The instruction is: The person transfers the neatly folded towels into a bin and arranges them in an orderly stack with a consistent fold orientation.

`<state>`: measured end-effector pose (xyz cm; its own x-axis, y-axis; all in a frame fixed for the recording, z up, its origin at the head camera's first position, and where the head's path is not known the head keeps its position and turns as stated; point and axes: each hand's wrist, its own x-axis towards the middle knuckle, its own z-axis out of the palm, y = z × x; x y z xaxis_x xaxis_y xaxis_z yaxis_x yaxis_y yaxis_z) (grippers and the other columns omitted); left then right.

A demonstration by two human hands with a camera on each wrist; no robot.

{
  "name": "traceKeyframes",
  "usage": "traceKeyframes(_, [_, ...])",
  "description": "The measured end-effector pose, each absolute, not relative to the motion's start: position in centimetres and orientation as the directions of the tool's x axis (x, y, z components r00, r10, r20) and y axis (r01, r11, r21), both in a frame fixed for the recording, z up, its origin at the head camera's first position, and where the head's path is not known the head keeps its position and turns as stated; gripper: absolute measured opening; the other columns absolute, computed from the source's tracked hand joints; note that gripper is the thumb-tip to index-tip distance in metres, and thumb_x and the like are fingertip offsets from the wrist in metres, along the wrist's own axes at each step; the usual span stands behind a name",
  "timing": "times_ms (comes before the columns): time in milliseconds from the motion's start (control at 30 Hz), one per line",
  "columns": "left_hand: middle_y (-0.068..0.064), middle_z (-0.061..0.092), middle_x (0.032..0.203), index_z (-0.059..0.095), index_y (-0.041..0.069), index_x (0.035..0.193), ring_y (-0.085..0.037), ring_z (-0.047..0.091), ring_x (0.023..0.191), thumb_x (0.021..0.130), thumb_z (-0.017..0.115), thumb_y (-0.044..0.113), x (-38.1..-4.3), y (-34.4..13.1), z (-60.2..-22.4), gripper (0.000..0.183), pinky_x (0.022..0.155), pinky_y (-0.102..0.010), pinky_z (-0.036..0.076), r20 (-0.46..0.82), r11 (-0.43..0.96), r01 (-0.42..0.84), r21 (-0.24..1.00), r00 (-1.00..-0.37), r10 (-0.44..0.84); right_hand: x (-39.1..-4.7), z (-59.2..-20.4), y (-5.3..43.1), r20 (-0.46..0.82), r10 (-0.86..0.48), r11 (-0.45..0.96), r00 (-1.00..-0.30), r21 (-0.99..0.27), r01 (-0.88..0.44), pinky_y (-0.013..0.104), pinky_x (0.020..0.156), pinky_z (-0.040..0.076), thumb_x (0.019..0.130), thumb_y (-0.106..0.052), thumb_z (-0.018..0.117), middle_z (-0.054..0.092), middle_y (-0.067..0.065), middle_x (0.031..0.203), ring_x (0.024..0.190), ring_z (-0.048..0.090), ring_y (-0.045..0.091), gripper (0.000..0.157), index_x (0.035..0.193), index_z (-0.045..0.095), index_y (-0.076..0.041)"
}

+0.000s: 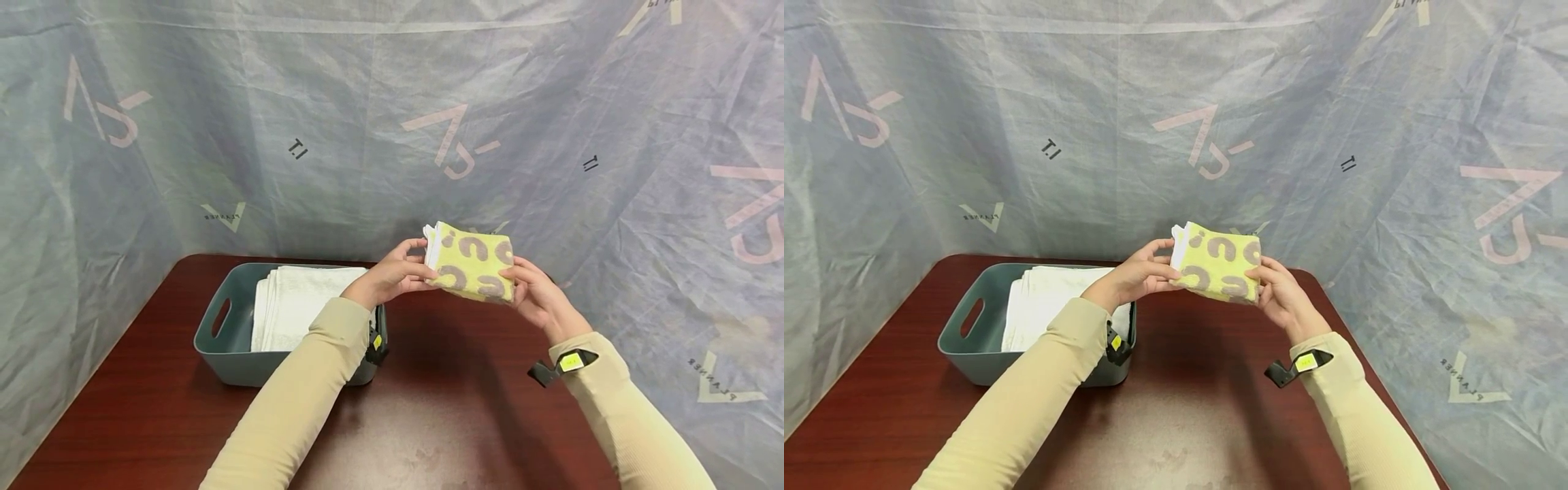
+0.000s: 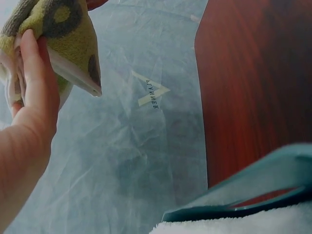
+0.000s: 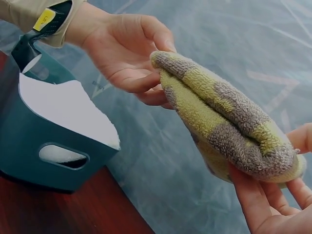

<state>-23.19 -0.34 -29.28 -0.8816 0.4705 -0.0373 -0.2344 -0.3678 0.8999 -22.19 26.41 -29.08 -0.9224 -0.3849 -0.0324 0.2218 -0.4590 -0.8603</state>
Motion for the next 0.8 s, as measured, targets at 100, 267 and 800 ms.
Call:
traceKeyframes(100, [-0.019,0.043,0.126,0.027,0.011,0.138,-0.026,0.058,0.091,0.078,0.056,-0.016,-23.2,-0.8,-29.2,0.072,0.08,-0.036,0.051,-0.038,-0.366,-0.234,0.901,-0.882,0.469,-22.2,-28.9,25.9,-0.037,-0.384,-0.454,-0.923,-0.862,0.224,0.029,0.068,0.053,0.094,0.006,0.038,0.062,0.007,0.098,0.084,0.063,0.019,0.03,0.117,0.049,-0.008])
traceKeyframes(267, [-0.019,0.043,0.126,0.027,0.012,0.139,-0.026,0.058,0.091,0.078,0.056,-0.016,-23.2,-1.7,-29.0,0.073,0.08,-0.036,0.051,-0.047,-0.357,-0.242,0.902,-0.878,0.476,-22.2,-28.6,25.2,-0.058,-0.378,-0.437,-0.924,-0.869,0.233,0.028,0.067,0.053,0.094,0.005,0.039,0.062,0.007,0.097,0.082,0.064,0.018,0.028,0.115,0.051,-0.008])
traceKeyframes(800, [-0.021,0.04,0.131,0.023,0.012,0.141,-0.026,0.059,0.092,0.079,0.056,-0.015,-23.1,-4.9,-28.4,0.076,0.077,-0.034,0.052,-0.06,-0.319,-0.244,0.916,-0.868,0.493,-22.5,-28.2,22.3,-0.082,-0.387,-0.38,-0.918,-0.893,0.24,0.027,0.064,0.053,0.092,0.005,0.041,0.059,0.005,0.096,0.074,0.064,0.018,0.027,0.115,0.046,-0.009])
